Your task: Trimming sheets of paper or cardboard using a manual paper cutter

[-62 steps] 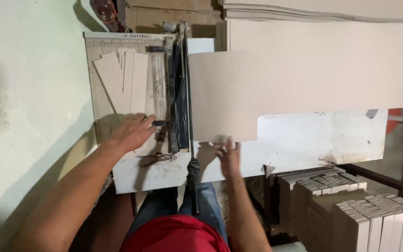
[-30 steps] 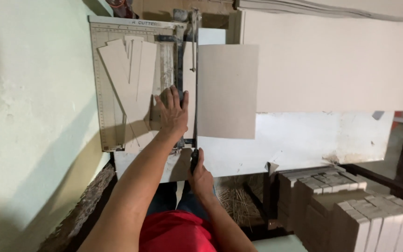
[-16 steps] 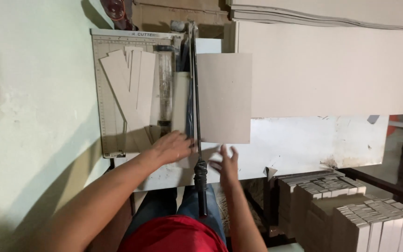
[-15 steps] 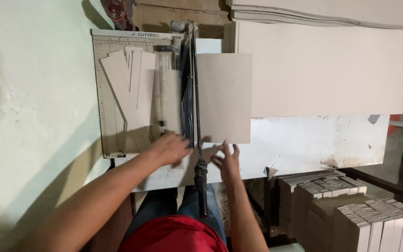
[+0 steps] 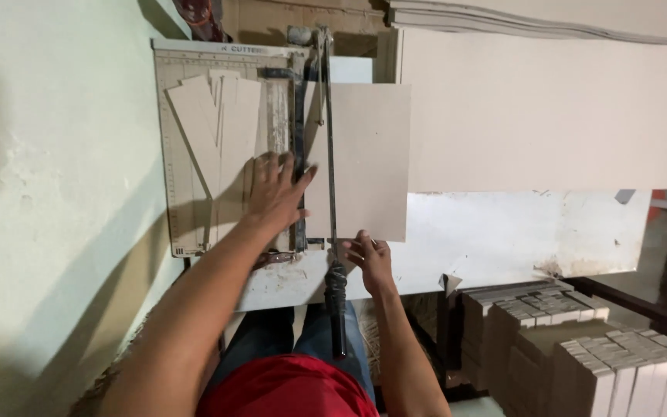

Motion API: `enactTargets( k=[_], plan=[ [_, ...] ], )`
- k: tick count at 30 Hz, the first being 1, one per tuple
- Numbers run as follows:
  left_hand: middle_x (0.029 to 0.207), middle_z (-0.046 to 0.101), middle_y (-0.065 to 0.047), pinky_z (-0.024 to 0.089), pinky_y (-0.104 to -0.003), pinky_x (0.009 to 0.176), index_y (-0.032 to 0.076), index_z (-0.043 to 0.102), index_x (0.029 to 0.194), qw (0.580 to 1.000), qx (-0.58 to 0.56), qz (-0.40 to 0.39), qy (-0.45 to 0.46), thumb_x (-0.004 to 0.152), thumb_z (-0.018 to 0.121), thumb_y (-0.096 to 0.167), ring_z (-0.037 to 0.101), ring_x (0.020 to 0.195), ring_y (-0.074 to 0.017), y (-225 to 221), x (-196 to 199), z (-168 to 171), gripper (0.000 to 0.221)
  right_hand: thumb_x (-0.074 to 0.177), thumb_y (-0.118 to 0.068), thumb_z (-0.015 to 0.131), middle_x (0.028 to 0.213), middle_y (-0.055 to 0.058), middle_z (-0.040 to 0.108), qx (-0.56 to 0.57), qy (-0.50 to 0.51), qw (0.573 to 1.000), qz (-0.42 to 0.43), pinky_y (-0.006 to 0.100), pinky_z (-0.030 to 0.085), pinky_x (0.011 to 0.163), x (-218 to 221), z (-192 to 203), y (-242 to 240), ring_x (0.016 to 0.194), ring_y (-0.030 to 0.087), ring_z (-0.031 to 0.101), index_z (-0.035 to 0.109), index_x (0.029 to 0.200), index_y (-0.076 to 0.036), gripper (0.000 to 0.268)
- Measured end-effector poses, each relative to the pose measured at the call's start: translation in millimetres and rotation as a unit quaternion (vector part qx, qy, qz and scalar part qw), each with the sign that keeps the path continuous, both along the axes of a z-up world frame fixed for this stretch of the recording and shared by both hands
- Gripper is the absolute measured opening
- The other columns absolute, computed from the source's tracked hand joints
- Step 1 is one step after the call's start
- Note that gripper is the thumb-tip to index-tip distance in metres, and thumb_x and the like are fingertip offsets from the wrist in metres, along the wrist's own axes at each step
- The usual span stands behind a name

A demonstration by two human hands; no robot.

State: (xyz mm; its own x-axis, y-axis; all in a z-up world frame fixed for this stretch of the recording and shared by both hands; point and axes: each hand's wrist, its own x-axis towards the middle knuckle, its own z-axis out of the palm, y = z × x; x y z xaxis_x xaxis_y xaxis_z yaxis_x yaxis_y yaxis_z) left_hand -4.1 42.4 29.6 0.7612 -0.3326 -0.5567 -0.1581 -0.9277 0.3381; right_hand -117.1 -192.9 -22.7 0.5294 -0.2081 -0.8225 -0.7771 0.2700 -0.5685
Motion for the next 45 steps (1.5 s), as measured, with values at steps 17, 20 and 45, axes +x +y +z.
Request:
enactTargets(
  k=[17,20,45],
  plan=[
    [0.166,-0.006,-0.030,0.006,-0.079,0.112,0.017,0.001,0.164,0.987,0.157,0.013,0.039,0.070,0.087,0.051,-0.003,0.152,-0.0504,-41,7,-44,0.132,0.098,-0.033,0.059,0.069,0.016,0.068,-0.395,-0.053,0.740,0.542,0.045,0.056,0.048,-85,33,64,0.056,0.033,0.067,0.013,0.161,-0.007,0.083],
    [0.165,-0.003,-0.030,0.005,-0.080,0.111,0.015,0.006,0.165,0.990,0.136,0.021,0.039,0.076,0.085,0.039,-0.003,0.152,-0.0507,-39,0,-42,0.122,0.096,-0.024,0.053,0.087,0.028,0.074,-0.389,-0.055,0.756,0.523,0.059,0.059,0.066,-99,-11,57,0.077,0.048,0.075,0.014,0.161,-0.007,0.078],
    [0.112,0.051,-0.007,0.043,-0.046,0.075,0.015,0.059,0.106,0.966,0.025,-0.225,-0.126,0.089,0.064,0.016,0.056,0.089,-0.0291,62,-35,-58,0.018,0.102,-0.026,0.066,0.080,0.003,0.063,0.075,-0.006,0.989,-0.124,0.027,0.065,0.061,-33,-42,-47,0.068,0.021,0.073,0.057,0.098,-0.011,0.018]
  ],
)
